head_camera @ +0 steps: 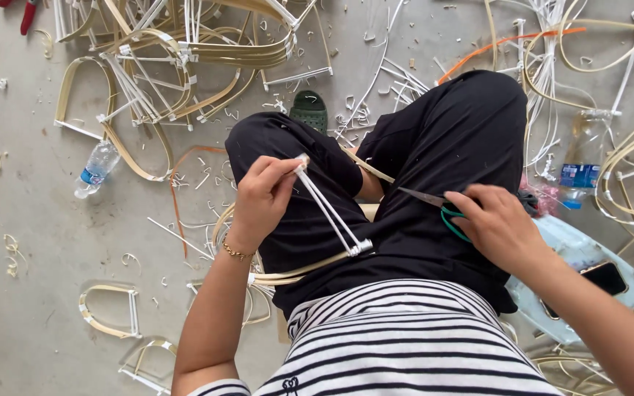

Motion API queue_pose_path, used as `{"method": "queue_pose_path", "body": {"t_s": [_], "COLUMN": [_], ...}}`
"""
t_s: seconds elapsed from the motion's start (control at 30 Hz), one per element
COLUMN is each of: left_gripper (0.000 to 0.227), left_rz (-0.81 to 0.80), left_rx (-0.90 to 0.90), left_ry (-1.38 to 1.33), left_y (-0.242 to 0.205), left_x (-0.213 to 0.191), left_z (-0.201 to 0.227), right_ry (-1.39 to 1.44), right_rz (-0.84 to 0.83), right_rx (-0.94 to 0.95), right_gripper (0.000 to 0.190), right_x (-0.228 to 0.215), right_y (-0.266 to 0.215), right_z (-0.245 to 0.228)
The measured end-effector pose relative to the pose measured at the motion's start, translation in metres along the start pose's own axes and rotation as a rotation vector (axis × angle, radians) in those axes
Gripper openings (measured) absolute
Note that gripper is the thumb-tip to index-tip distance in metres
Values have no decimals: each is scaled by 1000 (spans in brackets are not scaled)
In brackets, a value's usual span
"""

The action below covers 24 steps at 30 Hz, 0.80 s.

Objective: Assembling and securing curved bamboo or wood strips into frames using plastic ties.

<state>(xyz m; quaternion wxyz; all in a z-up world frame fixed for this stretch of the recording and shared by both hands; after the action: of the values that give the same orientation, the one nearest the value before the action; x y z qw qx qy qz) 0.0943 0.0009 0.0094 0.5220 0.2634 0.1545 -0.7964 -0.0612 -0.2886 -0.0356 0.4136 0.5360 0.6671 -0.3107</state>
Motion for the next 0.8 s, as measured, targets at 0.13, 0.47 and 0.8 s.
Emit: {"method": "queue_pose_path", "body": {"t_s": [0.13,0.47,0.8], "left_gripper": [21,16,16], "left_rz": [92,138,178], "left_rx": [146,-25,174], "left_ry": [61,-141,3], "left_y": [-2,-6,-13], "left_x": [-16,-23,-18], "left_z": [16,5,20], "right_ry": [-57,1163,1529], "right_rz": [-66,-793,-926], "right_rx": [197,470,305], "right_gripper": [60,52,67], "right_x": [7,66,77], "right_y": [-26,32,94], "right_z": [25,-41,-121]}}
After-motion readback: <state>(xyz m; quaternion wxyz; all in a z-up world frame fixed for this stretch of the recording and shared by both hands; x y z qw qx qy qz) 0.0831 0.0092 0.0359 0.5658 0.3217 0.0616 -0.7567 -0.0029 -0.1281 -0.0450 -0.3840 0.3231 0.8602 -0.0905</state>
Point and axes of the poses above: each hand's wrist, its own y-axis towards the middle knuckle, its own x-axis out of the palm, z = x × y, the point moved 10 cm from there along y, towards the middle knuckle, and after that the axes turned 2 degrees about z, right-handed, at the moved point
